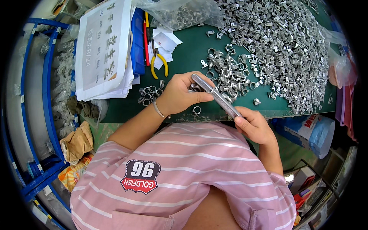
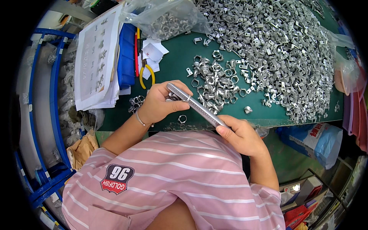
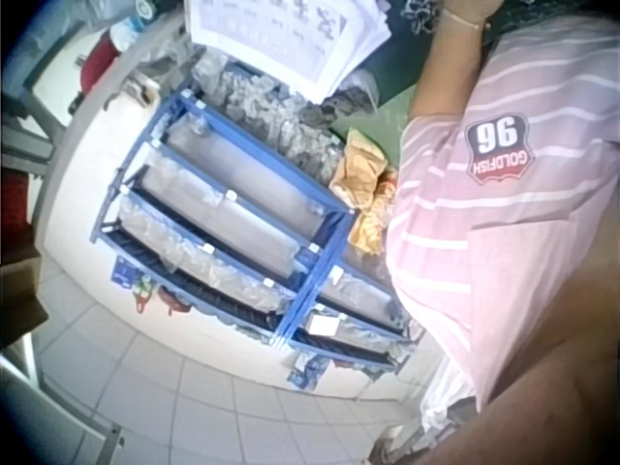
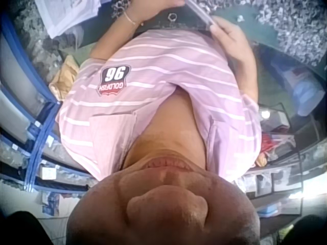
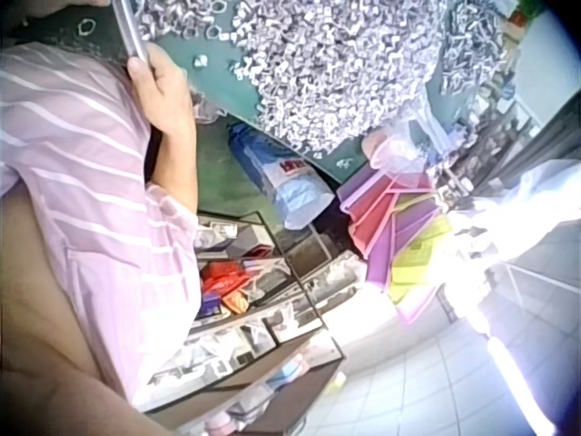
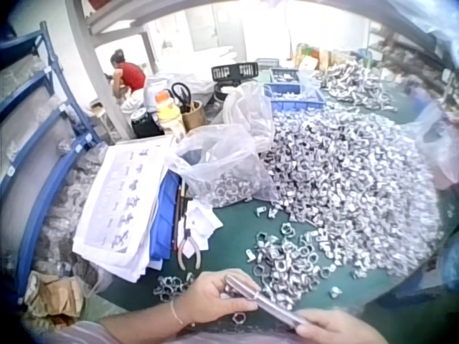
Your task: The person uses a metal file to smooth the edges of small silver metal rings. They pick up each ring from a pile on the table, file it, and place it back down. The task is repetitive and involves handling small hardware components.
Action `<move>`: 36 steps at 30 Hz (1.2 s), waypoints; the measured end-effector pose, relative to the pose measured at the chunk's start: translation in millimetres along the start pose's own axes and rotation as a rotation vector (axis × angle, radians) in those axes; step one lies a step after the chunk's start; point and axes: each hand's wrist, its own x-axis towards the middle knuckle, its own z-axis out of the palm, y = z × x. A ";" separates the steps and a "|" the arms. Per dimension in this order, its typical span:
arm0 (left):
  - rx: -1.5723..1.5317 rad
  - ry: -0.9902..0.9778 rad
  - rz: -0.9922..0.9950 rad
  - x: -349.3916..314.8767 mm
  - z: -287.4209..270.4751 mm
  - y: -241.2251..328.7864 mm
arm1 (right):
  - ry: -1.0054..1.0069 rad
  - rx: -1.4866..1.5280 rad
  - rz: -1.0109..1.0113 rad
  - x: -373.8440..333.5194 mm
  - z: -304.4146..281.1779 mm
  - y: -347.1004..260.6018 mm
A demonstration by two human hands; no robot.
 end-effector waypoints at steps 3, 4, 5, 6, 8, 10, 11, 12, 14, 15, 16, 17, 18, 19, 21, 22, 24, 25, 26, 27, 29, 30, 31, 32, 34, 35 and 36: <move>-0.453 0.137 0.029 2.5 -6.8 1.6 | 0.022 0.104 0.019 -6.3 -4.8 7.5; -0.705 0.206 0.034 5.3 -13.3 1.9 | 0.025 0.156 0.039 -10.5 -8.9 10.5; -0.742 0.268 0.112 14.2 -24.4 4.3 | 0.081 0.185 0.038 -14.2 -13.5 13.4; -0.767 0.340 0.119 18.7 -28.8 7.6 | 0.138 0.214 0.037 -16.5 -16.6 14.8; -0.765 0.412 -0.010 20.7 -22.5 21.1 | 0.238 0.270 0.055 -19.6 -20.6 8.1; -0.211 0.363 -0.143 23.0 -18.0 7.6 | 0.228 0.233 0.006 -18.4 -22.8 3.5; 0.066 0.329 -0.207 25.7 -14.4 0.3 | 0.227 0.217 -0.017 -17.5 -22.5 2.2; 0.254 0.310 -0.059 29.0 -4.7 -4.0 | 0.220 0.233 -0.031 -16.3 -20.4 2.4; 0.813 0.143 0.272 32.9 -1.6 -18.7 | 0.204 0.264 -0.059 -13.6 -16.3 4.7; 0.935 0.126 0.246 31.5 1.4 -26.4 | 0.196 0.266 -0.055 -13.8 -15.7 5.9; 0.936 0.140 0.255 31.5 1.0 -29.0 | 0.187 0.265 -0.051 -14.3 -15.2 7.3; 0.936 0.155 0.264 31.8 0.3 -30.6 | 0.178 0.265 -0.046 -14.5 -15.1 7.9; 0.936 0.169 0.273 32.0 -0.3 -31.2 | 0.181 0.263 -0.043 -14.3 -15.4 7.1; 0.888 0.179 0.265 31.2 -1.3 -30.1 | 0.184 0.264 -0.040 -14.6 -15.4 6.2; 0.792 0.197 0.250 29.0 -4.2 -24.1 | 0.189 0.266 -0.034 -15.5 -15.0 6.4; 0.546 0.209 0.092 26.6 -3.4 -18.4 | 0.187 0.266 -0.034 -15.4 -14.8 7.1; 0.048 0.225 -0.215 20.0 -0.3 -7.6 | 0.185 0.259 -0.033 -14.2 -14.7 8.0; -0.114 0.225 -0.196 18.5 -2.1 -10.0 | 0.184 0.253 -0.031 -13.3 -14.2 7.5; -0.276 0.224 -0.175 16.5 -4.1 -14.9 | 0.182 0.246 -0.029 -12.4 -13.7 7.1; -0.438 0.222 -0.153 15.0 -5.6 -17.3 | 0.174 0.246 -0.032 -11.6 -13.4 8.0; -0.572 0.285 -0.220 14.3 -4.1 -12.3 | 0.160 0.244 -0.040 -9.6 -13.6 11.3; -0.638 0.316 -0.253 14.0 -3.9 -10.5 | 0.153 0.248 -0.038 -8.9 -13.3 11.1; -0.678 0.319 -0.256 13.1 -5.1 -10.9 | 0.147 0.251 -0.035 -8.5 -12.9 10.6; -0.717 0.321 -0.260 11.8 -7.1 -11.8 | 0.140 0.254 -0.032 -8.2 -12.5 10.2; -0.686 0.323 -0.213 10.6 -7.6 -11.4 | 0.143 0.238 -0.037 -7.8 -11.8 10.5; -0.615 0.323 -0.164 10.2 -5.6 -9.7 | 0.145 0.230 -0.039 -7.7 -11.4 10.6; -0.544 0.323 -0.116 10.1 -3.9 -8.1 | 0.146 0.229 -0.025 -7.9 -11.0 10.5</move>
